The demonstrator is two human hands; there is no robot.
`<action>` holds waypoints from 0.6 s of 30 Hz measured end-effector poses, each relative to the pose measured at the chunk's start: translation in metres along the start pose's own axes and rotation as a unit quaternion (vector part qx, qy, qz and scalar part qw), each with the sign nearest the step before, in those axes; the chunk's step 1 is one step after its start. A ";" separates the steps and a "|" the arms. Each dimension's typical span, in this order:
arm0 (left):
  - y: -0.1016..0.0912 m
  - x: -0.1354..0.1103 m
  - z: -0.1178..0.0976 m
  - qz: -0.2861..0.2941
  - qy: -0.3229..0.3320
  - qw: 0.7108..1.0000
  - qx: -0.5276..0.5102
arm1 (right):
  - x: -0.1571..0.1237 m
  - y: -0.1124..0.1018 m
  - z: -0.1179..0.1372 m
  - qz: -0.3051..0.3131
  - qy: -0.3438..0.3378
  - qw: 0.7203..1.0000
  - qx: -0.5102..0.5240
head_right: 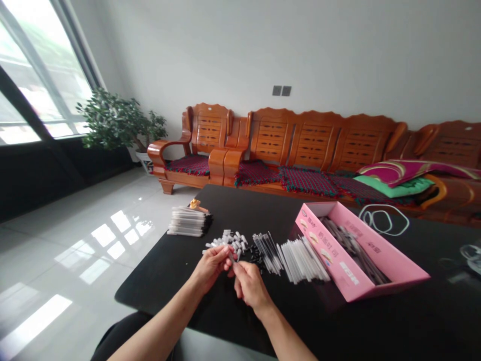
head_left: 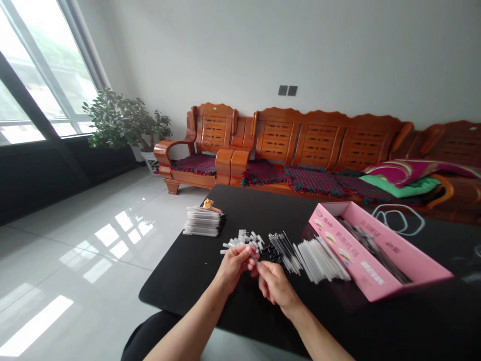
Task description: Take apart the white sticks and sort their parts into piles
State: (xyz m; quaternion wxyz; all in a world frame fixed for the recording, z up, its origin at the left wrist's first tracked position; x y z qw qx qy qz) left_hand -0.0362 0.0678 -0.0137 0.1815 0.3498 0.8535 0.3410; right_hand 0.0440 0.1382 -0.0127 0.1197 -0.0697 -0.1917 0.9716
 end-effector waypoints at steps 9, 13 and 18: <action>-0.002 0.004 0.008 -0.015 0.009 1.000 -0.006 | 0.004 0.005 -0.004 0.060 0.026 0.989 0.129; -0.009 0.004 0.005 -0.072 0.043 0.996 0.011 | 0.005 -0.016 0.017 -0.122 -0.102 0.961 -0.228; -0.008 0.005 -0.002 -0.060 0.051 0.997 0.010 | 0.005 -0.017 0.019 -0.151 -0.095 0.947 -0.266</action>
Point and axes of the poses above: each hand's wrist, its own x-axis towards the middle knuckle, its own y-axis out of the palm, z = x × y, the point moved 8 cm from there along x, towards the middle knuckle, and after that the axes turned 10 degrees about -x, right-handed, at the moved point
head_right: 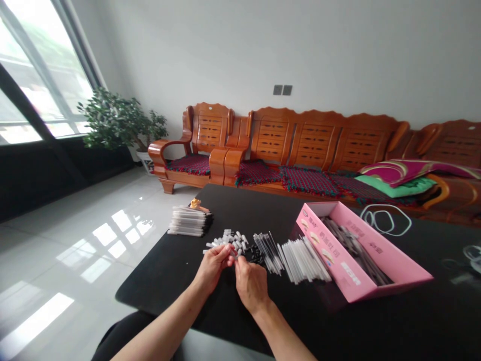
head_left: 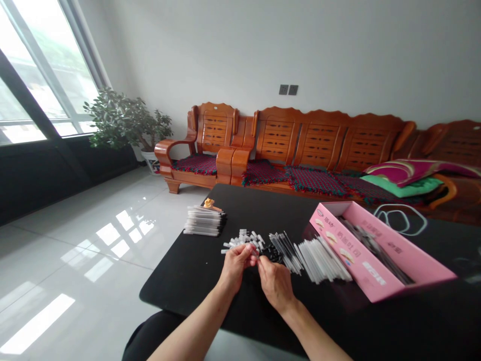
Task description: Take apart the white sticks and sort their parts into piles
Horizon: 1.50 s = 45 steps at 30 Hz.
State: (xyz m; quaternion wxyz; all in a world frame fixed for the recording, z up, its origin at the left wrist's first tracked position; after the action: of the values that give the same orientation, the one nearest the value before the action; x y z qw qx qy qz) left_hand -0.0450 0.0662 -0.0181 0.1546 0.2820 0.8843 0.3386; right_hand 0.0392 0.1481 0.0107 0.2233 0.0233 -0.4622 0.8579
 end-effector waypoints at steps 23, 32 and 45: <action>-0.042 0.018 -0.059 -0.087 0.099 0.984 0.120 | -0.011 -0.012 -0.011 -0.004 0.002 0.992 -0.128; -0.066 0.029 -0.070 -0.121 0.146 0.829 0.525 | 0.013 -0.098 -0.097 -0.151 0.106 0.916 -0.357; -0.064 0.027 -0.070 -0.107 0.181 0.834 0.510 | 0.011 -0.122 -0.165 -0.215 0.037 0.854 -0.472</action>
State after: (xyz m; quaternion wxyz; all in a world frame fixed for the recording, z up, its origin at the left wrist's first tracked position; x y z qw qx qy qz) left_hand -0.1238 0.0076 -0.0132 -0.1386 0.1580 0.9685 -0.1337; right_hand 0.1066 0.3426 0.0142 0.4030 -0.0183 -0.7865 0.4677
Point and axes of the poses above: each hand's wrist, its own x-axis towards the middle knuckle, its own y-axis out of the palm, z = x × y, the point moved 8 cm from there along x, towards the middle knuckle, and after that the axes turned 10 degrees about -x, right-handed, at the moved point
